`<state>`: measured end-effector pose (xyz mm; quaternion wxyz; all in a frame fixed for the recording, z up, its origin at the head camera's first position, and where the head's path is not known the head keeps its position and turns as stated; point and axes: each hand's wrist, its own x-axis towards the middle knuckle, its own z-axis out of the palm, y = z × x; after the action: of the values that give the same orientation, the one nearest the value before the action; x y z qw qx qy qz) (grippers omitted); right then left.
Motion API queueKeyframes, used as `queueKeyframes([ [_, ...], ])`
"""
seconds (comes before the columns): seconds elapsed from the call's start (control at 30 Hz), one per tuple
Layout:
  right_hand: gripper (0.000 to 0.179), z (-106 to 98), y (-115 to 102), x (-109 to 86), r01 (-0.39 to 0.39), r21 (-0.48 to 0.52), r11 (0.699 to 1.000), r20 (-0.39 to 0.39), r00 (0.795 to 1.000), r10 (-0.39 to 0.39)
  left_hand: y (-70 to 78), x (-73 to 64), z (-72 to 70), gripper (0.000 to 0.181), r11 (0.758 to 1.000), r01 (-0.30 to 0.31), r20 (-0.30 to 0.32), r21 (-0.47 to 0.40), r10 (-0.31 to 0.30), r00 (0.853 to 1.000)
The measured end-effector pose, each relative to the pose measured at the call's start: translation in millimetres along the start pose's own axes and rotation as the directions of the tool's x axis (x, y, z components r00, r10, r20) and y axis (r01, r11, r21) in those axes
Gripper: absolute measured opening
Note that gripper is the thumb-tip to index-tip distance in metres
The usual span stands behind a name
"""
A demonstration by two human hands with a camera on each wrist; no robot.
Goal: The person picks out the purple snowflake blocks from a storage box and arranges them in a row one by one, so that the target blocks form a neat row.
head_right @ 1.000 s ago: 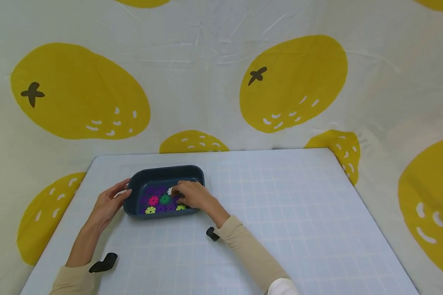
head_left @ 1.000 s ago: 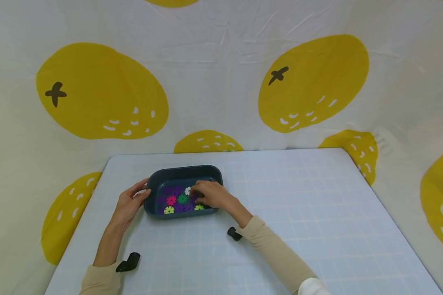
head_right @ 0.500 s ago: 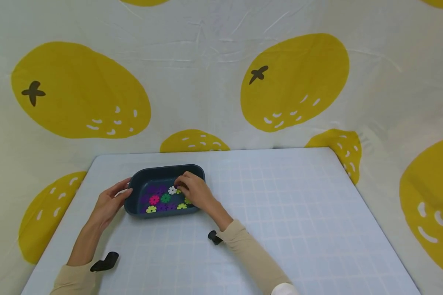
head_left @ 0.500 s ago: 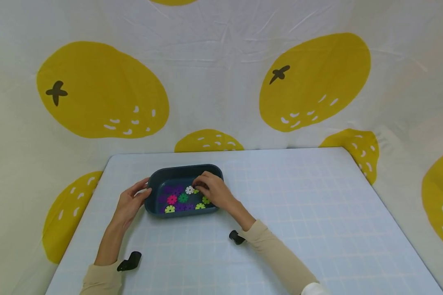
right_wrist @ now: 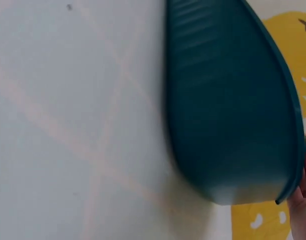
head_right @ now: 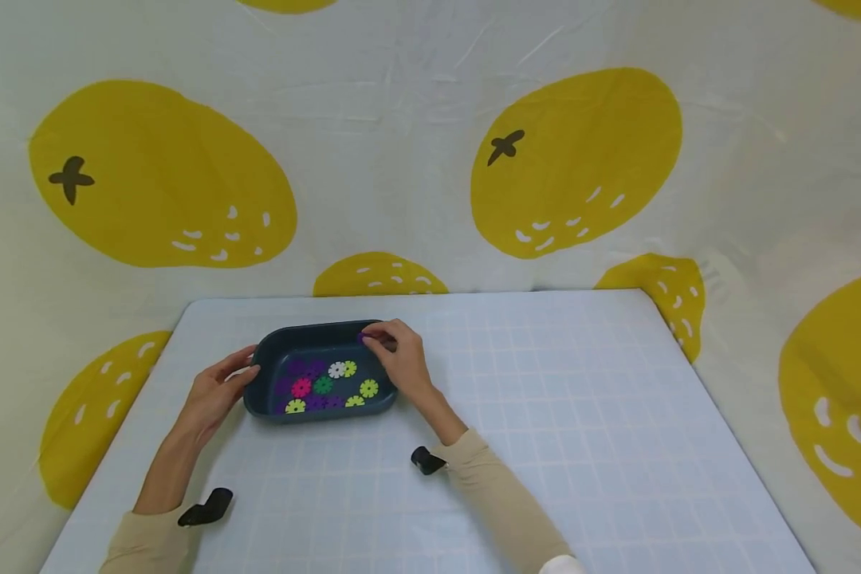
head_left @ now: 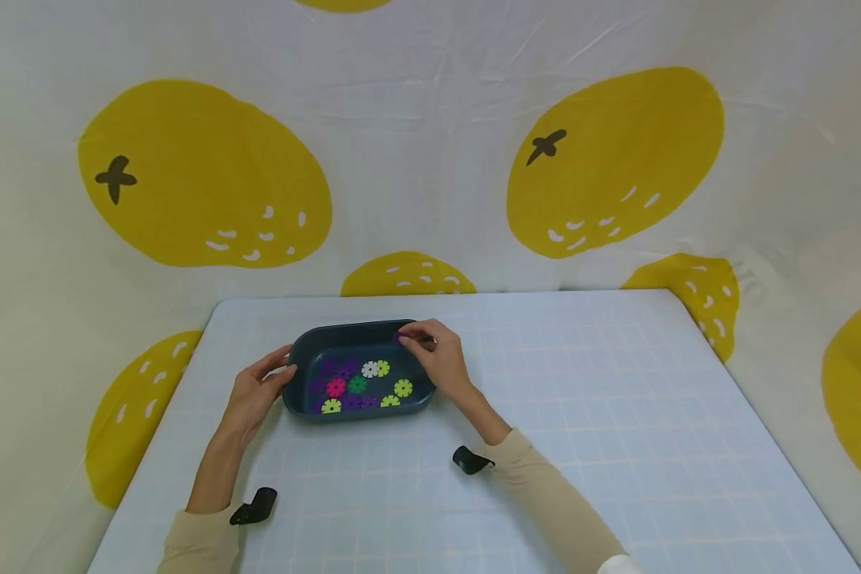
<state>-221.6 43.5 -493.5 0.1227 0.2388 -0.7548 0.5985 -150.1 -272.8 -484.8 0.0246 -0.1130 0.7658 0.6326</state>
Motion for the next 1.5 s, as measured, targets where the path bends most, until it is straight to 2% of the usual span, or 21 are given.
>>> queueKeyframes([
  [0.17,0.017,-13,-1,4.3,-0.102,0.039,0.994,-0.046,0.994,0.104,-1.4,-0.3,-0.3,0.056,1.000,0.001,-0.013,0.005,0.000,1.000],
  [0.53,0.019,-47,15,6.3,-0.106,0.026,0.994,-0.143,0.984,0.109,-1.2,-0.4,-0.9,0.057,1.000,0.012,-0.006,-0.009,-0.012,1.000],
  [0.8,0.018,-63,28,4.3,-0.215,-0.032,0.976,-0.185,0.961,0.206,1.2,-1.3,0.6,0.058,0.999,0.034,-0.009,-0.009,-0.035,0.999],
  [1.2,0.017,-68,43,1.2,-0.322,-0.108,0.941,-0.169,0.938,0.301,-0.7,-1.1,0.9,0.057,0.999,0.038,-0.018,-0.004,-0.038,0.999],
  [1.33,0.017,-68,46,0.4,-0.370,-0.131,0.920,-0.145,0.925,0.352,-0.9,-0.6,0.7,0.057,0.999,0.040,-0.018,-0.003,-0.040,0.999],
  [1.5,0.017,-66,50,-1.1,-0.394,-0.159,0.905,-0.113,0.918,0.380,-1.0,-0.6,0.3,0.057,0.999,0.038,-0.019,-0.017,-0.038,0.999],
])
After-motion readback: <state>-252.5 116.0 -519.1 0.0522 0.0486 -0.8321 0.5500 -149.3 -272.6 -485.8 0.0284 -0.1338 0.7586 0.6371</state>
